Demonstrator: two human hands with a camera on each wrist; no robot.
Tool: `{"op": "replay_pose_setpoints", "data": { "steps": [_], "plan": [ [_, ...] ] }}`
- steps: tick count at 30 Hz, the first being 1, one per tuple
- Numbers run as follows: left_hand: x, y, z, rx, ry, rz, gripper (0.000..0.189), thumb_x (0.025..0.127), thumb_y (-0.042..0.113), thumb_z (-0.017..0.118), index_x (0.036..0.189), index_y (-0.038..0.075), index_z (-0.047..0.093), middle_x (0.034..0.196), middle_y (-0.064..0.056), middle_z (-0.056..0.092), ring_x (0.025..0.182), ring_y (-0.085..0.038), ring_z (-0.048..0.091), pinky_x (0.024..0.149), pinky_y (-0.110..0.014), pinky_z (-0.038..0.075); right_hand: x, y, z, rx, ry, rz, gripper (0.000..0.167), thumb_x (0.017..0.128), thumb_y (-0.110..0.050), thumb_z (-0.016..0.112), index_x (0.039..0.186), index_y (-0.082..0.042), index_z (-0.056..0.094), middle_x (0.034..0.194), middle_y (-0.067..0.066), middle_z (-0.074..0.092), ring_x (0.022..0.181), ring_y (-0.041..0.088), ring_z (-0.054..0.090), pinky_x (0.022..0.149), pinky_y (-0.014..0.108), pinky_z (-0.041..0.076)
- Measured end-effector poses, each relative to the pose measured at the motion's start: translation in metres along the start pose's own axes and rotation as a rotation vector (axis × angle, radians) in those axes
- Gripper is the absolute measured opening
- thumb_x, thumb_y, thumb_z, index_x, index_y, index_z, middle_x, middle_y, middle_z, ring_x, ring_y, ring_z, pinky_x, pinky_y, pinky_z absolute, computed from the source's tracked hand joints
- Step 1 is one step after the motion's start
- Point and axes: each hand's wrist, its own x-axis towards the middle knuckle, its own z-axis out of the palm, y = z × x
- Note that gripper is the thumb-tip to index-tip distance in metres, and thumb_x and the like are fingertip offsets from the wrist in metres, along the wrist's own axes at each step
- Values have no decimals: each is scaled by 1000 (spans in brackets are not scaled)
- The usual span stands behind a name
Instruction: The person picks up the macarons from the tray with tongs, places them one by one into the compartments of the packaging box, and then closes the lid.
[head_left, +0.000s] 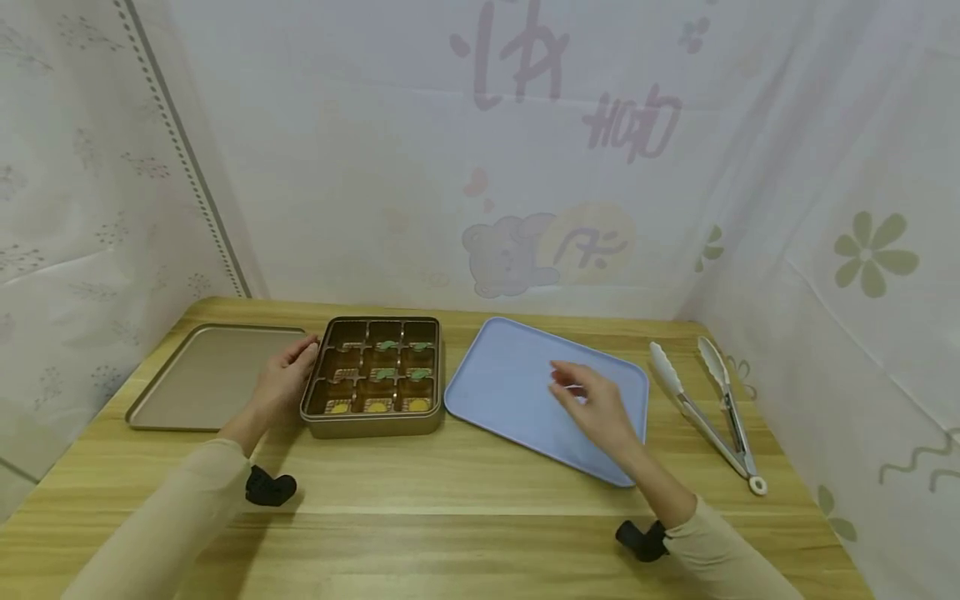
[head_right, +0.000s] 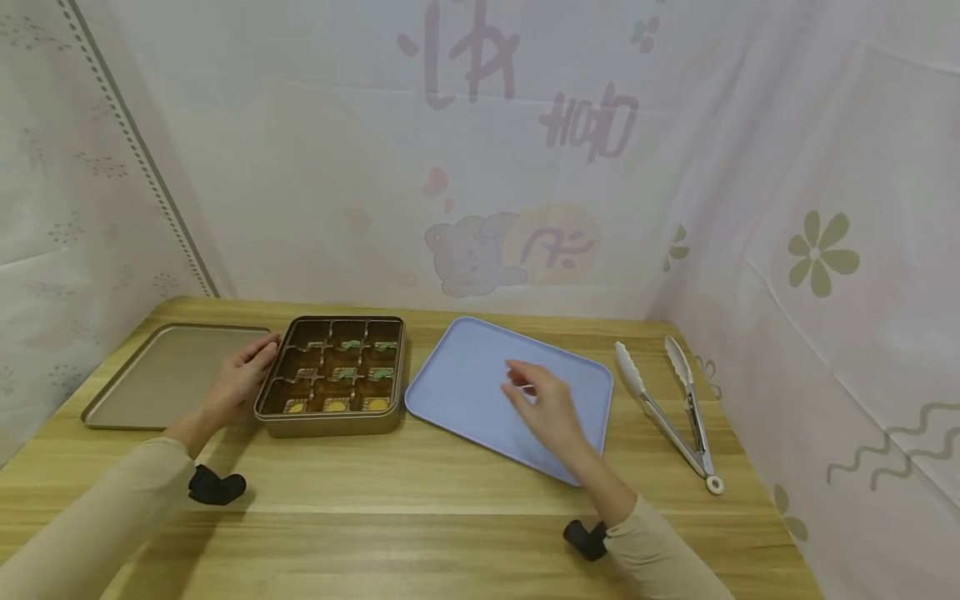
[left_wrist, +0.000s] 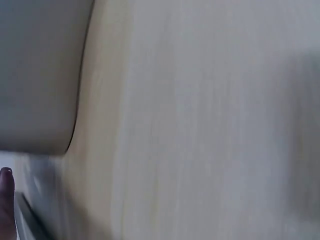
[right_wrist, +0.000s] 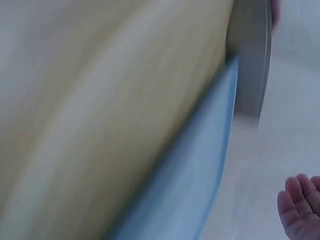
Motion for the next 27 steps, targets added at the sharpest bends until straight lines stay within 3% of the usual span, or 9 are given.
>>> {"op": "replay_pose_setpoints", "data": {
  "steps": [3, 5, 8, 10, 12, 15, 17, 22, 27],
  "plan": [
    [-7, -2, -17, 4, -8, 45, 60, 104, 33, 30, 147, -6, 19, 149, -28, 24, 136, -38, 29, 106, -27, 38, 2, -30, 45, 165, -179, 10, 29, 87, -1, 65, 114, 8, 63, 98, 19, 69, 87, 28, 67, 73, 26, 57],
    [-13, -5, -30, 30, 17, 81, 59, 104, 31, 32, 145, -10, 22, 146, -24, 34, 132, -22, 42, 97, -14, 42, 2, -50, 72, 251, -311, 42, 29, 90, -4, 63, 116, 8, 62, 100, 19, 69, 89, 27, 68, 74, 22, 56],
    [-23, -11, -51, 48, 72, 128, 57, 103, 26, 37, 141, -15, 27, 126, 6, 58, 109, 7, 53, 83, -4, 44, 1, -76, 108, 368, -494, 119, 31, 92, -9, 60, 119, 6, 61, 103, 18, 69, 91, 19, 67, 74, 16, 53],
    [-30, -16, -65, 35, 108, 142, 56, 102, 24, 41, 139, -17, 29, 108, 27, 57, 93, 21, 49, 77, -1, 44, 0, -91, 128, 456, -589, 182, 32, 94, -11, 58, 121, 6, 59, 106, 18, 68, 92, 16, 66, 74, 15, 52],
    [-37, -21, -79, 21, 142, 138, 55, 101, 22, 44, 139, -16, 31, 97, 39, 51, 88, 23, 50, 74, -1, 44, 0, -105, 146, 556, -656, 248, 33, 95, -10, 56, 124, 6, 57, 108, 21, 66, 93, 15, 66, 76, 17, 53],
    [-46, -25, -96, 13, 194, 107, 53, 100, 21, 46, 140, -11, 34, 94, 41, 51, 85, 23, 51, 72, 1, 44, 0, -122, 169, 683, -698, 316, 35, 96, -7, 53, 127, 9, 53, 112, 25, 64, 95, 19, 67, 79, 20, 54],
    [-51, -28, -105, 74, 250, 81, 53, 99, 24, 48, 139, -9, 38, 92, 42, 50, 82, 25, 50, 69, 1, 43, 0, -131, 183, 725, -698, 345, 36, 96, -6, 52, 128, 9, 52, 113, 24, 63, 97, 20, 67, 80, 20, 54],
    [-59, -32, -122, 251, 332, 13, 55, 99, 28, 46, 137, -11, 40, 89, 43, 44, 78, 27, 39, 64, 1, 40, 2, -149, 220, 736, -704, 410, 39, 97, -8, 51, 133, 7, 48, 118, 15, 62, 104, 12, 63, 83, 15, 51],
    [-64, -36, -134, 344, 347, -52, 55, 100, 30, 43, 138, -9, 39, 92, 32, 49, 78, 24, 34, 62, -1, 39, 7, -162, 254, 727, -666, 503, 44, 97, -16, 52, 137, 1, 44, 124, 8, 58, 111, 10, 57, 89, 17, 48]
  ]
}}
